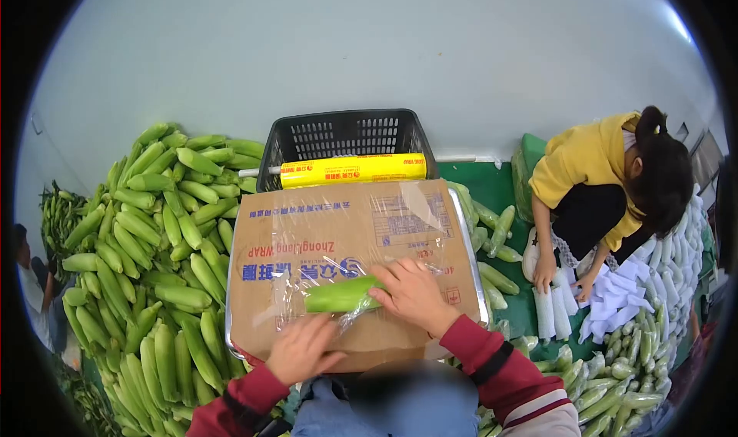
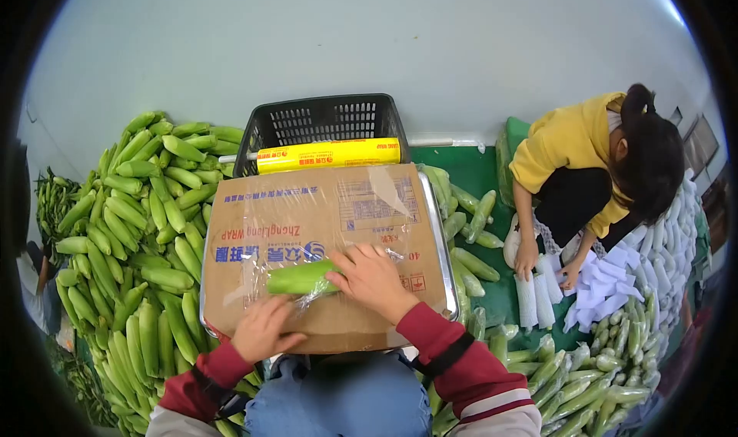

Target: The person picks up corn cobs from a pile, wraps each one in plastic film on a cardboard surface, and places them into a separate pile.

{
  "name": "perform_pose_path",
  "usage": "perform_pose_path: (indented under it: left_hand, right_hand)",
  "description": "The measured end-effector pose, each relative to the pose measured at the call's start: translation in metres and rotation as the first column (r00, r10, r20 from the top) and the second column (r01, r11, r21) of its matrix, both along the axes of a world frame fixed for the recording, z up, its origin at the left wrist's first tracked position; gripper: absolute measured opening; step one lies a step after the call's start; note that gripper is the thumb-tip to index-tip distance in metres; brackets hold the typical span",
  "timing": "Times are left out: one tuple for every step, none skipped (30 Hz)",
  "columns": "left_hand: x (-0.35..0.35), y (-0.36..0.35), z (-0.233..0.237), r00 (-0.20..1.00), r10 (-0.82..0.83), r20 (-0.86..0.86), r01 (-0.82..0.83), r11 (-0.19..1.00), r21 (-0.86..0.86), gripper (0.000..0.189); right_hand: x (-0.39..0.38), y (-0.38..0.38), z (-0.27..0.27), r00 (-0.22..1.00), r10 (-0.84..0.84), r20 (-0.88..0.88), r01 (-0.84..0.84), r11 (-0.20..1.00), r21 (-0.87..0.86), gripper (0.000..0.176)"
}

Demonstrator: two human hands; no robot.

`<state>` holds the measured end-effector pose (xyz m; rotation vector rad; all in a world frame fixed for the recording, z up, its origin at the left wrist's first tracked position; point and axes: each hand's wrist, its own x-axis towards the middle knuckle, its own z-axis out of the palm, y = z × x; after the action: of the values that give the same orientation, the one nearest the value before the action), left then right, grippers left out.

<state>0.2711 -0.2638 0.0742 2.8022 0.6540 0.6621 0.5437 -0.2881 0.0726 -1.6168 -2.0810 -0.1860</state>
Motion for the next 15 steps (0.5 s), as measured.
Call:
perform_pose_path:
  left_hand:
    - [-0.020, 0.004, -0.017, 0.992, 0.079, -0.096, -0.086, 0.994, -0.069, 0.033]
    - [-0.031, 0.014, -0.015, 0.995, 0.093, -0.020, -0.093, 0.996, 0.015, 0.030]
    - [-0.039, 0.030, -0.010, 0.993, 0.100, 0.062, -0.106, 0.989, 0.101, 0.027]
    - [-0.041, 0.040, -0.004, 0.984, 0.104, 0.144, -0.129, 0.976, 0.177, 0.023]
    - [-0.021, 0.048, 0.025, 0.976, 0.157, 0.153, -0.192, 0.949, 0.250, 0.018]
    - [0.009, 0.057, 0.059, 0.963, 0.210, 0.171, -0.256, 0.911, 0.324, 0.014]
    - [0.036, 0.079, 0.046, 0.983, 0.180, 0.025, -0.182, 0.965, 0.188, 0.012]
    - [0.057, 0.099, 0.025, 0.987, 0.119, -0.110, -0.114, 0.992, 0.044, 0.011]
    - [0.066, 0.103, 0.018, 0.974, 0.105, -0.200, -0.099, 0.994, 0.037, 0.012]
    - [0.073, 0.104, 0.012, 0.954, 0.088, -0.287, -0.084, 0.996, 0.026, 0.014]
    - [0.078, 0.103, 0.008, 0.924, 0.066, -0.377, -0.066, 0.998, 0.014, 0.016]
    - [0.075, 0.084, 0.025, 0.943, 0.028, -0.332, -0.088, 0.982, -0.168, 0.021]
    - [0.062, 0.057, 0.044, 0.958, 0.000, -0.286, -0.105, 0.930, -0.352, 0.026]
    - [0.048, 0.038, 0.040, 0.944, -0.087, -0.319, -0.047, 0.919, -0.391, 0.040]
    - [0.037, 0.017, 0.021, 0.988, -0.060, -0.140, 0.035, 0.983, -0.180, 0.051]
  right_hand:
    - [0.000, 0.002, -0.002, 1.000, -0.013, 0.011, 0.013, 0.999, -0.034, 0.034]
    - [-0.002, 0.005, -0.002, 0.999, -0.023, 0.024, 0.025, 0.997, -0.067, 0.034]
    - [0.000, 0.010, -0.002, 1.000, -0.018, 0.024, 0.019, 0.999, -0.046, 0.033]
    - [0.001, 0.011, -0.002, 1.000, -0.006, 0.025, 0.007, 0.999, -0.035, 0.033]
    - [-0.001, 0.010, -0.003, 1.000, 0.015, 0.027, -0.015, 0.999, -0.032, 0.032]
    - [-0.003, 0.011, -0.004, 0.999, 0.033, -0.020, -0.034, 0.998, -0.043, 0.032]
    - [-0.003, 0.014, -0.004, 0.997, 0.045, -0.063, -0.048, 0.998, -0.044, 0.032]
    - [-0.002, 0.018, -0.002, 0.993, 0.050, -0.104, -0.054, 0.998, -0.038, 0.031]
    - [-0.001, 0.019, 0.000, 0.996, 0.023, -0.086, -0.032, 0.995, -0.095, 0.032]
    - [-0.002, 0.017, 0.000, 0.998, -0.005, -0.065, -0.005, 0.988, -0.153, 0.032]
    - [-0.003, 0.016, -0.002, 0.998, -0.038, -0.049, 0.027, 0.977, -0.212, 0.032]
    - [-0.007, 0.011, 0.003, 0.998, -0.058, -0.024, 0.046, 0.937, -0.347, 0.033]
    - [-0.017, 0.000, 0.014, 0.997, -0.072, -0.003, 0.062, 0.874, -0.483, 0.034]
    - [-0.025, -0.008, 0.025, 0.997, -0.072, 0.021, 0.070, 0.787, -0.614, 0.034]
    - [-0.030, -0.007, 0.036, 0.994, -0.110, 0.007, 0.087, 0.740, -0.667, 0.035]
